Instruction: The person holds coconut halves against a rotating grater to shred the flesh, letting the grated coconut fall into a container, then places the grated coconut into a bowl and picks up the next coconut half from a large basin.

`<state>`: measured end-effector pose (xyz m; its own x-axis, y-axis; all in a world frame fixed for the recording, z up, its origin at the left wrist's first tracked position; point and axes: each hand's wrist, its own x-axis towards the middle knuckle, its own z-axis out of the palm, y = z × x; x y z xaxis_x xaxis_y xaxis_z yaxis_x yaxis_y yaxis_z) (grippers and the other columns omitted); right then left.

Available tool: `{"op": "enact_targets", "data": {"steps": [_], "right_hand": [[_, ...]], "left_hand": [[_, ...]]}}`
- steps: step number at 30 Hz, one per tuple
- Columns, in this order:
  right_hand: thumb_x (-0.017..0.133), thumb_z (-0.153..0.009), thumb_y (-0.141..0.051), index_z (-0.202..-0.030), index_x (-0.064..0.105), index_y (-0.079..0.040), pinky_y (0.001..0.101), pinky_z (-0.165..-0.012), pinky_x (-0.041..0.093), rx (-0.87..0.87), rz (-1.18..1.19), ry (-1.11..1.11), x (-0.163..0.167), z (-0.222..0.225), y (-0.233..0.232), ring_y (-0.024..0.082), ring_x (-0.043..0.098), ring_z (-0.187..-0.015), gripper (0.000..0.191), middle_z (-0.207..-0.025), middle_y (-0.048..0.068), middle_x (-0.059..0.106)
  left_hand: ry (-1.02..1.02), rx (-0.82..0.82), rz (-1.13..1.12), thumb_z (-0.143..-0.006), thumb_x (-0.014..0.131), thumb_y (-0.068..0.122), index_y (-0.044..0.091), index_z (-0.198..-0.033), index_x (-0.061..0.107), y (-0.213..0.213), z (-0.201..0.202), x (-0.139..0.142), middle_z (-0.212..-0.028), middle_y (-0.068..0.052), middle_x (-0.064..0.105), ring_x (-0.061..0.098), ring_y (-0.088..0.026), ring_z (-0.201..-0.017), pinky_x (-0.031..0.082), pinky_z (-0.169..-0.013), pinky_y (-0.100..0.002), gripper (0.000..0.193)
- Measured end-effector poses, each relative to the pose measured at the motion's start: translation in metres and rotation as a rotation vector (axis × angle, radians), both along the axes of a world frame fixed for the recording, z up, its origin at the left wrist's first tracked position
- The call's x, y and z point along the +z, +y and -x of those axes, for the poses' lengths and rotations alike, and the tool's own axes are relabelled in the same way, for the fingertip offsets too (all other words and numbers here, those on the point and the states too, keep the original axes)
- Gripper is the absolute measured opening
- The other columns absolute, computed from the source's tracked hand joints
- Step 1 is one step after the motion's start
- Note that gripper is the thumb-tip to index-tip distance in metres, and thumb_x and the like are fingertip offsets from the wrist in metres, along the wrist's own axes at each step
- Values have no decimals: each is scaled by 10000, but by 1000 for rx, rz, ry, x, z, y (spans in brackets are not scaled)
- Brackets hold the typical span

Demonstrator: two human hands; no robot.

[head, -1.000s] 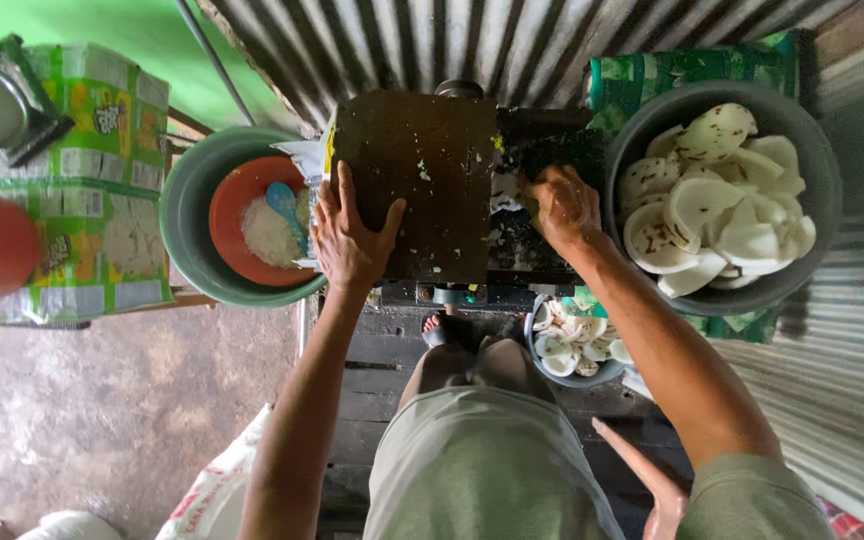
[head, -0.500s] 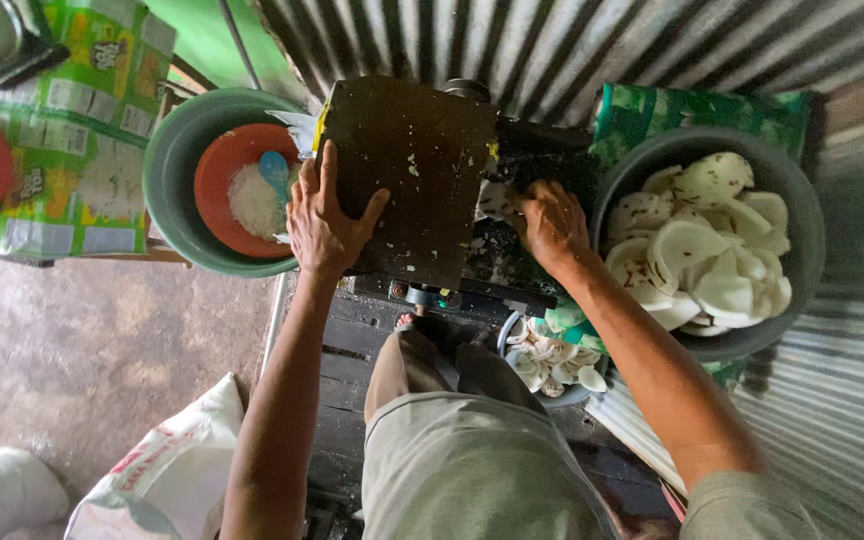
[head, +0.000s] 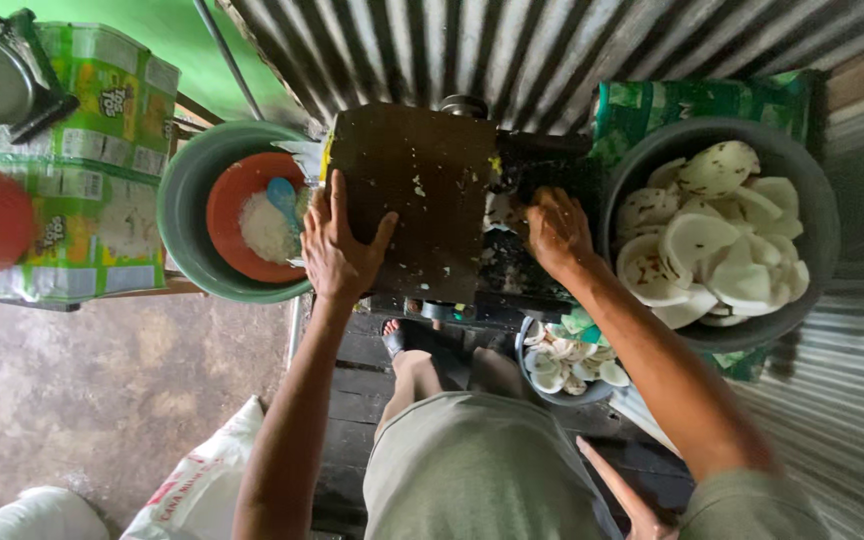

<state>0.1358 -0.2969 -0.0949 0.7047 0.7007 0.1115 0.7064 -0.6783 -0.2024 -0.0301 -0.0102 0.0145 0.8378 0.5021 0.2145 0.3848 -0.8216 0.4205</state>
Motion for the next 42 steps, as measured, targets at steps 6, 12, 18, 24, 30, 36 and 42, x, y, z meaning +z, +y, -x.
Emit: {"op": "enact_targets", "data": {"steps": [6,12,18,24,30,36,42], "right_hand": [[535,-923,-91,-893,715,-34,523,-880,489,-25,-37,10,-7,0,0,380,587,-1048,190,-1065,164,632],[541,-943,-92,-875,713,-9,516,-915,482,-34,10,72,-3,-1,5,373,564,-1072,203,-1111,179,604],[537,-898,-68,-916,733,-16,500,-909,491,-35,47,56,8,1,11,384,561,-1102,204,-1128,179,598],[524,-899,-67,-966,737,-21,522,-874,491,-16,11,18,0,0,16,416,554,-1061,227,-1132,216,592],[552,-947,-62,-986,732,-37,508,-991,504,6,-66,-36,-5,-1,11,423,572,-1150,186,-1244,213,602],[709,-837,-56,-1072,770,-82,471,-911,529,-7,-249,224,25,-4,-2,371,646,-1046,244,-1057,147,690],[696,-865,-93,-1071,785,-110,452,-876,545,55,-256,201,24,-7,-4,360,669,-1012,225,-1028,127,713]], "left_hand": [[60,17,26,-892,729,623,65,-1598,351,1,-1,1,-1486,-330,475,508,-496,-1301,448,-1038,-552,976],[76,26,28,-885,720,627,74,-1596,343,0,0,-1,-1495,-320,467,502,-494,-1314,432,-1038,-566,976],[59,31,23,-888,727,632,84,-1602,347,0,-1,-5,-1497,-316,464,501,-496,-1318,420,-1059,-565,977],[42,24,21,-883,736,616,82,-1597,353,0,-1,-2,-1483,-298,484,523,-482,-1282,445,-1021,-552,971],[29,13,44,-886,743,600,65,-1591,358,-1,-3,1,-1472,-275,496,537,-457,-1252,460,-1017,-537,965],[5,21,16,-878,751,600,58,-1578,377,-1,-3,0,-1461,-290,502,536,-467,-1260,459,-1007,-539,961],[7,1,9,-897,741,607,47,-1584,367,1,-2,0,-1459,-307,495,530,-474,-1270,453,-1020,-545,962]]}}
